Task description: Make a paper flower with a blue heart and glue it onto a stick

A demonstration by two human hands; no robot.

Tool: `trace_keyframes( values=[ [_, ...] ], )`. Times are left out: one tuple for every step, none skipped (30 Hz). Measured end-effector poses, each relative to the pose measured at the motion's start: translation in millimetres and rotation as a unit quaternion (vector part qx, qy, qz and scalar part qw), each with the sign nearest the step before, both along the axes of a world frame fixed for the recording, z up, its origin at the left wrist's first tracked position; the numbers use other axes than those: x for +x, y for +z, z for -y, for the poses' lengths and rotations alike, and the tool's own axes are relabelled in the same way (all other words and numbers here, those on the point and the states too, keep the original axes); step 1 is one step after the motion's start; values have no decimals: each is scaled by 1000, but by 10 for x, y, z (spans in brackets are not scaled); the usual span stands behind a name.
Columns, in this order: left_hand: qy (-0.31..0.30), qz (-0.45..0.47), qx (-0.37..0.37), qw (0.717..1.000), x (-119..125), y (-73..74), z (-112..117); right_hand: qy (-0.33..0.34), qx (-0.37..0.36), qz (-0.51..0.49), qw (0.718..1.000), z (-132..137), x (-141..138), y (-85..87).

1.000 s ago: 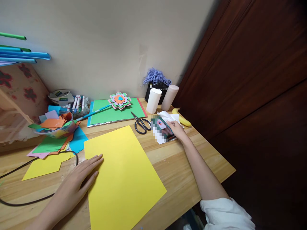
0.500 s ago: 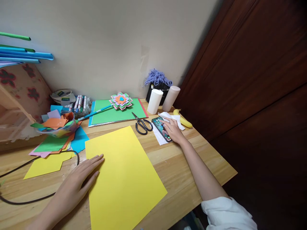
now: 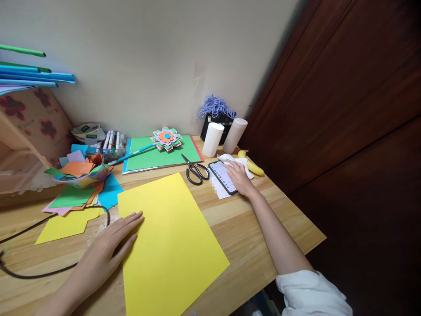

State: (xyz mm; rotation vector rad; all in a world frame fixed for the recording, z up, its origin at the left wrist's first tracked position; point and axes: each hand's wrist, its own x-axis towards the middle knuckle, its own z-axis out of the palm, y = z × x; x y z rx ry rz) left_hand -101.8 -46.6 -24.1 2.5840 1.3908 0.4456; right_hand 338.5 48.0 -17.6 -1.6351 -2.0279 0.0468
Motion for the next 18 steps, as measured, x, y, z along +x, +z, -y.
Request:
trace_keyframes(
  values=[
    [0, 0, 0, 1000, 0, 1, 1, -3, -4, -1, 1000, -9, -5, -14],
    [-2, 0, 0, 1000, 1, 3, 1, -9, -7, -4, 1000, -15, -4, -22],
    [-3, 2, 1, 1000, 1, 5, 2, -17, -10, -8, 1000, -17, 3, -22],
    [-4, 3, 3, 1000, 1, 8, 2, -25, -14, -11, 1000, -13, 20, -16],
    [-5, 4, 5, 1000, 1, 10, 1, -30, -20, -14, 999, -4, 47, -4],
    [-6, 5, 7, 1000, 2, 13, 0, -34, -29, -15, 999, 13, 83, 12],
    [-6, 6, 9, 1000, 3, 14, -1, -40, -38, -17, 998, 35, 130, 30],
    [-6, 7, 9, 1000, 4, 15, -2, -50, -49, -18, 997, 62, 185, 48],
    [-5, 7, 9, 1000, 6, 16, -3, -64, -62, -19, 996, 93, 245, 64],
    [-3, 9, 8, 1000, 9, 17, -3, -80, -78, -18, 994, 126, 307, 78],
    [-1, 11, 8, 1000, 11, 17, -3, -94, -98, -14, 991, 159, 367, 89],
    [1, 12, 6, 1000, 12, 16, -3, -103, -119, -7, 987, 190, 420, 98],
    [2, 11, 5, 1000, 12, 14, -3, -108, -139, -1, 984, 216, 462, 106],
    [2, 10, 4, 1000, 11, 11, -4, -108, -155, 4, 982, 236, 490, 116],
    [2, 8, 3, 1000, 8, 7, -5, -105, -165, 5, 981, 250, 501, 127],
    [1, 7, 2, 1000, 3, 3, -7, -99, -167, 2, 981, 256, 495, 139],
    [0, 6, 1, 1000, -2, -3, -9, -92, -162, -1, 982, 256, 470, 153],
    [0, 5, 1, 1000, -8, -8, -12, -84, -150, -5, 985, 249, 429, 165]
  ],
)
